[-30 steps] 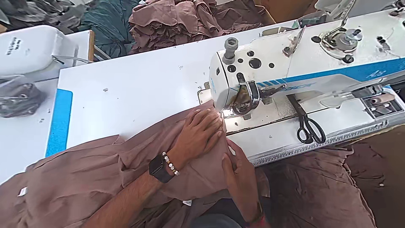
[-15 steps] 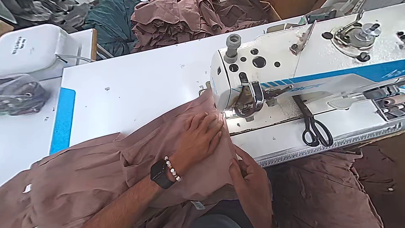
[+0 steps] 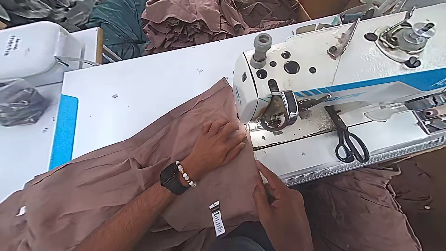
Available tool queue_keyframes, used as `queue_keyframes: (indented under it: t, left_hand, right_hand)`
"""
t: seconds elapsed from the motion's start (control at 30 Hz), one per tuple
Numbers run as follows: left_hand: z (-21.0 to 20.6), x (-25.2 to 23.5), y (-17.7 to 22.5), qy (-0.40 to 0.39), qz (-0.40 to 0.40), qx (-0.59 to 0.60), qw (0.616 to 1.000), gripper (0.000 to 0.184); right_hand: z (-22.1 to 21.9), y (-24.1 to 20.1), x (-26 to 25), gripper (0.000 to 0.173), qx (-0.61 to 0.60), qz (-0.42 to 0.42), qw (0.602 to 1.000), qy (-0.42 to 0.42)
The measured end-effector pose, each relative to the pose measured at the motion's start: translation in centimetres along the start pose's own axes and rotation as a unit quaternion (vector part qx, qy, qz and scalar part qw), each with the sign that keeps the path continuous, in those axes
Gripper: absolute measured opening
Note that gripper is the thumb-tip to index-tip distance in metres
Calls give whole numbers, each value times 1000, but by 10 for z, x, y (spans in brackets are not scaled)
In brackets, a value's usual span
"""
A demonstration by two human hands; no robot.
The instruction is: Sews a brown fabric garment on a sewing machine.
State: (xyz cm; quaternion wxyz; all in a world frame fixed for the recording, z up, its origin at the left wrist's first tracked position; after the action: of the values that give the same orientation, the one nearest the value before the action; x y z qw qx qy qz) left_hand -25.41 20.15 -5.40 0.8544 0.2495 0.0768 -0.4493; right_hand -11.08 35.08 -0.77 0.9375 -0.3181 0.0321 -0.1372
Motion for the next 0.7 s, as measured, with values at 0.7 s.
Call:
queue_keyframes:
  t: [0.7]
  left_hand:
    - [-8,16,18,-41,67,75,994,40]
  right_hand:
    - [-33,70,74,79,113,-94,989,-16]
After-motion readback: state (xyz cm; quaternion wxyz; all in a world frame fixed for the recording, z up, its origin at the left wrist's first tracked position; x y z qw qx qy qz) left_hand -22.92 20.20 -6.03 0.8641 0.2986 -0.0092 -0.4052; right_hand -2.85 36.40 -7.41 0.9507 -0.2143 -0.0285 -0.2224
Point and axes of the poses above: each hand's wrist, its own x-axis away from the middle knuckle, its own z-axis out of the back of the hand, y = z × x, the point moved 5 cm from there along -x, towards the middle knuckle, and after that the axes turned 14 degrees about x, right-handed, at the moved point
